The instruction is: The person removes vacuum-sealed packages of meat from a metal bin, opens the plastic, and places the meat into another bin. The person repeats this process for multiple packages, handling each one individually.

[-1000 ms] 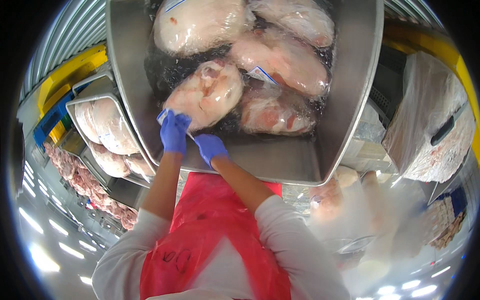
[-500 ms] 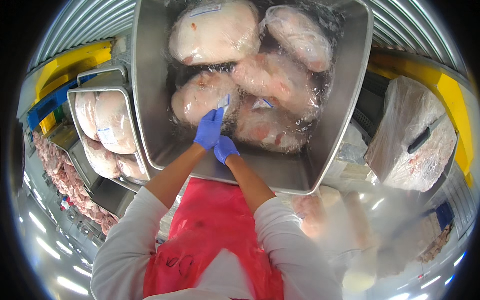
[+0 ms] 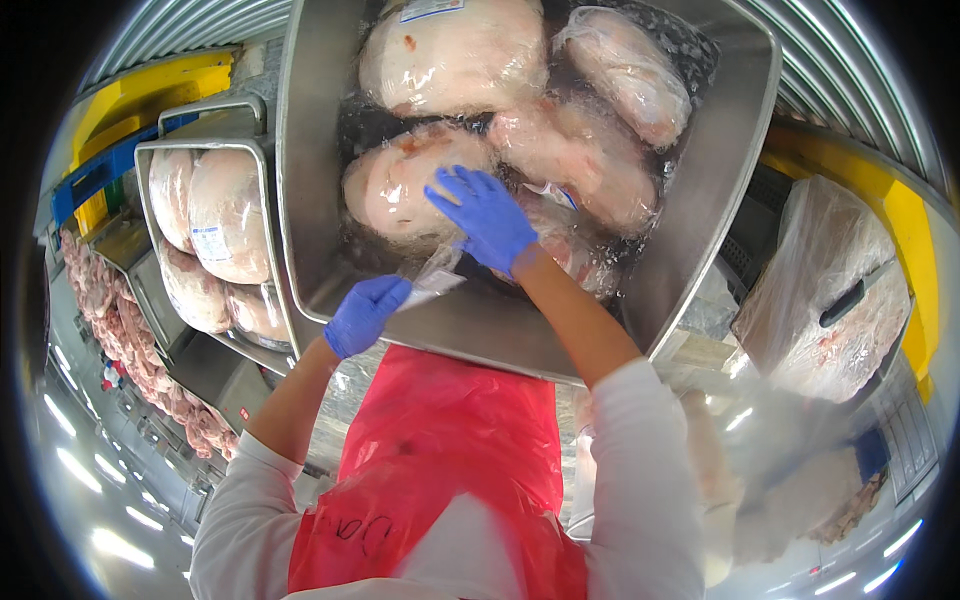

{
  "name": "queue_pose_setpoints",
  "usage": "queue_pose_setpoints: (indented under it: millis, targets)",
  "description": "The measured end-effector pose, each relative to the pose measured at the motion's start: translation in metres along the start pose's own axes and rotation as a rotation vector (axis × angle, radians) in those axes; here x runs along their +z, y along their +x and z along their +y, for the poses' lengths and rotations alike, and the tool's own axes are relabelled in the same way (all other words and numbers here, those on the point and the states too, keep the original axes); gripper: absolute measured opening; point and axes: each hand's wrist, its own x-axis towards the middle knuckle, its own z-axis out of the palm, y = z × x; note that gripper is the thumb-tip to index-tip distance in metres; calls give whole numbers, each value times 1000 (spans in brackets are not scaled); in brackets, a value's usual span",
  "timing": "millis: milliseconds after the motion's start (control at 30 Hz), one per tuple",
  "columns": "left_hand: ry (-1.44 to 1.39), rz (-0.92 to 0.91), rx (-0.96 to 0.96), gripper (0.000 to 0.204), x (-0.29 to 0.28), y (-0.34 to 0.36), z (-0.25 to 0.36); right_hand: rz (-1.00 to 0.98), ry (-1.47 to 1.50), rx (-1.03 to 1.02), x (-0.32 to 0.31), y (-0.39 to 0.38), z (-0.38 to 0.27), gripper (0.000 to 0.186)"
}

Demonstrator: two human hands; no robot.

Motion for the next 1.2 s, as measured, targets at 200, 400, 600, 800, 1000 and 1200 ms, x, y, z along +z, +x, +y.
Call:
queue_pose_setpoints:
  millis: [200, 400, 600, 800, 1000, 1200]
  targets:
    - [11, -136, 12, 26, 12, -38, 24, -919, 183, 111, 55, -33, -3, 41]
    - [2, -198, 88, 25, 9, -64, 66, -179, 258, 256, 44, -54, -32, 62]
    - [-30, -160, 45, 24, -17, -89, 85, 21, 22, 108, 92, -42, -25, 47]
    - [-43, 30, 1, 22, -47, -115, 77, -357, -144, -25, 116, -47, -14, 24]
    - [-77, 207, -85, 21, -83, -137, 59, -741, -233, 24, 86, -19, -9, 38]
    - [162, 263, 177, 31, -60, -34, 14, -809, -123, -50, 18, 17, -76, 29]
